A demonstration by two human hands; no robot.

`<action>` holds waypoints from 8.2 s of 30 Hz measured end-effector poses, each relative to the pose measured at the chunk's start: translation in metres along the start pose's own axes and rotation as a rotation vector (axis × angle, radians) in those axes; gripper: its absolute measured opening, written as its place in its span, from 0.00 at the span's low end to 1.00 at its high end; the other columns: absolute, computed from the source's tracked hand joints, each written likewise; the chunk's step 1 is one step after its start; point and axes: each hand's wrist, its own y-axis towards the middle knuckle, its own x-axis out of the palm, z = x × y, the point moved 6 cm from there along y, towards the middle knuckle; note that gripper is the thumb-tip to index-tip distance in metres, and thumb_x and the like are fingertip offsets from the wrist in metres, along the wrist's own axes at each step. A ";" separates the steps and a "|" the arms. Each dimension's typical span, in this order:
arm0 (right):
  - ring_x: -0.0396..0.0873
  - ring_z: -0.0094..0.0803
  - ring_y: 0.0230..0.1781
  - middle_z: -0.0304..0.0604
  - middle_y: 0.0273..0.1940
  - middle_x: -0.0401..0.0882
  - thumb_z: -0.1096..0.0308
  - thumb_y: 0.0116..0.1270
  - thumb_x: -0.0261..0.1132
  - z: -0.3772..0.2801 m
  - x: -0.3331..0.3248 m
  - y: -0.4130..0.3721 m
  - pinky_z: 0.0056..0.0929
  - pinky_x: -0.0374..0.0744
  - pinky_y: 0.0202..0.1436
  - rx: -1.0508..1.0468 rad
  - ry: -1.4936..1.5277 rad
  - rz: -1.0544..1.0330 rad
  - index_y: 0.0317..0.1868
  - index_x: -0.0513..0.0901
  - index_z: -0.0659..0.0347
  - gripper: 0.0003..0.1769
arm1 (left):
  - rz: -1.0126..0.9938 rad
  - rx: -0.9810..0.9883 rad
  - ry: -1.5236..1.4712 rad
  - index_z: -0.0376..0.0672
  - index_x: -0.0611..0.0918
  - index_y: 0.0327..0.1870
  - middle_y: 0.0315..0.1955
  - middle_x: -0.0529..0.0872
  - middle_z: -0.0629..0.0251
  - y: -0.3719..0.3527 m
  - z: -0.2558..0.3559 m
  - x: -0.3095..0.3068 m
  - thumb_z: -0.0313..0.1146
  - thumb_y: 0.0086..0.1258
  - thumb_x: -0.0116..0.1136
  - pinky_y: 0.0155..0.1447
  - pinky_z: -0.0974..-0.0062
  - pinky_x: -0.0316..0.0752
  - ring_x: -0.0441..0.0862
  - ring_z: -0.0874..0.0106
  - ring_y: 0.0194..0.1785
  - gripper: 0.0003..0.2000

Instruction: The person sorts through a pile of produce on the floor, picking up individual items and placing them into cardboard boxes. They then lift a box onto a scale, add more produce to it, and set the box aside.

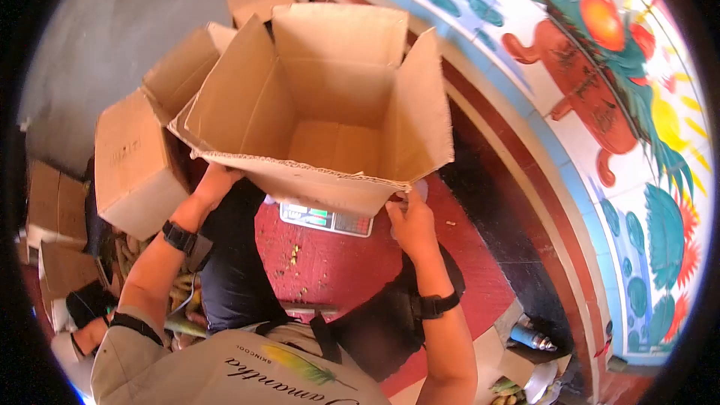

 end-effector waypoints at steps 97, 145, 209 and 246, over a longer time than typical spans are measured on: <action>0.78 0.45 0.40 0.54 0.41 0.77 0.76 0.58 0.58 -0.018 -0.002 -0.043 0.38 0.75 0.44 -0.078 -0.036 0.594 0.47 0.75 0.65 0.14 | 0.140 0.081 -0.258 0.39 0.56 0.66 0.56 0.70 0.57 -0.005 -0.016 0.014 0.16 0.65 0.41 0.56 0.74 0.71 0.71 0.68 0.58 0.26; 0.68 0.38 0.59 0.56 0.60 0.66 0.81 0.64 0.50 -0.008 0.002 0.000 0.31 0.66 0.62 -0.142 0.311 0.373 0.66 0.56 0.70 0.29 | 0.378 0.439 0.328 0.34 0.66 0.56 0.39 0.76 0.46 -0.047 0.029 0.030 0.25 0.52 0.54 0.48 0.64 0.72 0.77 0.53 0.42 0.26; 0.73 0.36 0.52 0.51 0.54 0.72 0.74 0.66 0.53 -0.038 -0.022 -0.028 0.30 0.70 0.52 -0.280 -0.199 0.631 0.57 0.69 0.68 0.19 | -0.163 -0.842 0.895 0.35 0.74 0.49 0.42 0.82 0.50 -0.247 -0.230 -0.154 0.56 0.53 0.61 0.50 0.62 0.73 0.78 0.57 0.50 0.32; 0.68 0.38 0.48 0.37 0.39 0.67 0.60 0.40 0.72 -0.122 0.035 -0.025 0.58 0.53 0.65 -0.795 -0.687 0.723 0.40 0.73 0.51 0.25 | -0.366 0.542 0.950 0.41 0.73 0.47 0.41 0.76 0.53 -0.011 0.174 0.058 0.35 0.51 0.65 0.47 0.59 0.73 0.77 0.53 0.45 0.22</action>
